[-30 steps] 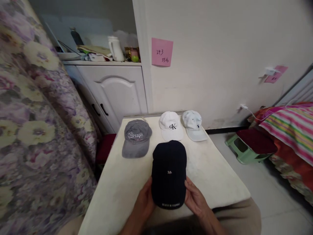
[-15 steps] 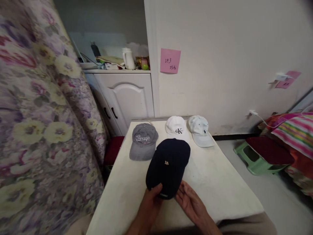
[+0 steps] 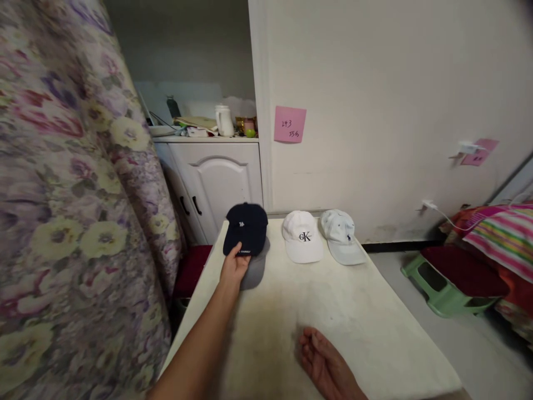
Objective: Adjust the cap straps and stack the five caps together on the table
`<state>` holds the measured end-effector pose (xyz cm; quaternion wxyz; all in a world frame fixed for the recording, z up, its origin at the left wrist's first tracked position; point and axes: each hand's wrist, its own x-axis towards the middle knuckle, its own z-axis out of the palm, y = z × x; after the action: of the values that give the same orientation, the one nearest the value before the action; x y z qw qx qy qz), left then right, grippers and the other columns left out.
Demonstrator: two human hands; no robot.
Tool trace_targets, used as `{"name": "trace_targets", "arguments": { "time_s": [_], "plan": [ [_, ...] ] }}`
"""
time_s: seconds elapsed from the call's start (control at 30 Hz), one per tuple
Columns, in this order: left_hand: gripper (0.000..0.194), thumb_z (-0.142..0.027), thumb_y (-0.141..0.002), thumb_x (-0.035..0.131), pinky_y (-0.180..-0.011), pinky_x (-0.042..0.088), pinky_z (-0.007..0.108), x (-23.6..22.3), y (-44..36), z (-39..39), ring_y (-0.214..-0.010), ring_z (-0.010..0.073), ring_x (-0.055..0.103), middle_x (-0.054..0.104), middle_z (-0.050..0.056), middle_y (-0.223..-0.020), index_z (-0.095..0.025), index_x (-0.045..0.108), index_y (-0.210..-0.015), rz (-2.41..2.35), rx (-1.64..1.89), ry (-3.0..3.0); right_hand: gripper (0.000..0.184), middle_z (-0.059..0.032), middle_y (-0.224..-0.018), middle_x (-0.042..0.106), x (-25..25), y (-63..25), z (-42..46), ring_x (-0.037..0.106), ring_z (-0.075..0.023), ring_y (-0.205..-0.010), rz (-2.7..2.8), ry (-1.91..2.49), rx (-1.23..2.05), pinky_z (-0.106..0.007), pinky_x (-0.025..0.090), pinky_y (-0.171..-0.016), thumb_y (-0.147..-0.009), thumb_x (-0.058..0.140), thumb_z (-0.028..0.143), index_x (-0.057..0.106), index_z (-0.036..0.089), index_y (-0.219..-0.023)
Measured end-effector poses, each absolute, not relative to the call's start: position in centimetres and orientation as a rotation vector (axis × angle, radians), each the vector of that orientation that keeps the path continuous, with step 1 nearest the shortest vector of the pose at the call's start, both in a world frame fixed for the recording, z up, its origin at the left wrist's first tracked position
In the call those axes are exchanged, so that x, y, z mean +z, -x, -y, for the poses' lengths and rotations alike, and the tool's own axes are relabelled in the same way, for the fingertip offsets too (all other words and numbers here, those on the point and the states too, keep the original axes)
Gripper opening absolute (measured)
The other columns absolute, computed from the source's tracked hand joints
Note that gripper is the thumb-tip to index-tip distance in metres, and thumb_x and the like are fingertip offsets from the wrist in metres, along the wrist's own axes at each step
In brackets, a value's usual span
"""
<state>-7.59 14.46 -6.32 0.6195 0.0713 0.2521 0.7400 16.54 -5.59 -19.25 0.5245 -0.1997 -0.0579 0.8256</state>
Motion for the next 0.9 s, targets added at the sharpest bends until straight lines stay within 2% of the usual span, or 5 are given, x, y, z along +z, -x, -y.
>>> {"name": "trace_targets", "arguments": {
  "time_s": [0.17,0.43,0.67,0.9],
  "plan": [
    [0.043,0.0,-0.092,0.05,-0.081,0.062,0.029,-9.5,8.6,-13.9,-0.082,0.0174,0.076,0.078,0.01,-0.102,-0.017,0.058,-0.131,-0.625,1.699,-0.09,0.023,-0.0069,-0.09,0.077,-19.3,-16.4,5.4,0.07,-0.0121,-0.074,0.13,0.478,1.989,-0.024,0.053,-0.074,-0.073,0.084,0.018,0.073,0.016,-0.094],
    [0.044,0.001,-0.09,0.052,-0.081,0.062,0.028,-9.7,9.5,-12.8,-0.084,0.0183,0.076,0.078,0.009,-0.102,-0.017,0.06,-0.129,-0.678,1.676,-0.077,0.022,-0.0051,-0.089,0.077,-19.0,-16.4,5.4,0.069,-0.0114,-0.074,0.142,0.482,1.998,-0.024,0.052,-0.075,-0.073,0.084,0.019,0.074,0.017,-0.093],
    [0.039,0.003,-0.09,0.05,-0.071,0.064,0.026,-10.7,9.7,-10.4,-0.072,0.0174,0.076,0.079,0.007,-0.086,-0.013,0.061,-0.123,-0.795,1.634,-0.012,0.022,-0.0059,-0.087,0.077,-18.8,-16.3,5.4,0.07,-0.0121,-0.074,0.122,0.49,1.995,-0.024,0.052,-0.073,-0.073,0.084,0.018,0.074,0.016,-0.092],
    [0.04,0.004,-0.088,0.053,-0.068,0.063,0.024,-11.0,9.7,-10.1,-0.068,0.0159,0.075,0.078,0.005,-0.083,-0.015,0.06,-0.123,-0.889,1.623,0.025,0.022,-0.0037,-0.086,0.077,-18.6,-16.4,5.3,0.07,-0.0102,-0.072,0.154,0.474,2.014,-0.023,0.052,-0.072,-0.073,0.084,0.02,0.073,0.017,-0.091]
  ]
}}
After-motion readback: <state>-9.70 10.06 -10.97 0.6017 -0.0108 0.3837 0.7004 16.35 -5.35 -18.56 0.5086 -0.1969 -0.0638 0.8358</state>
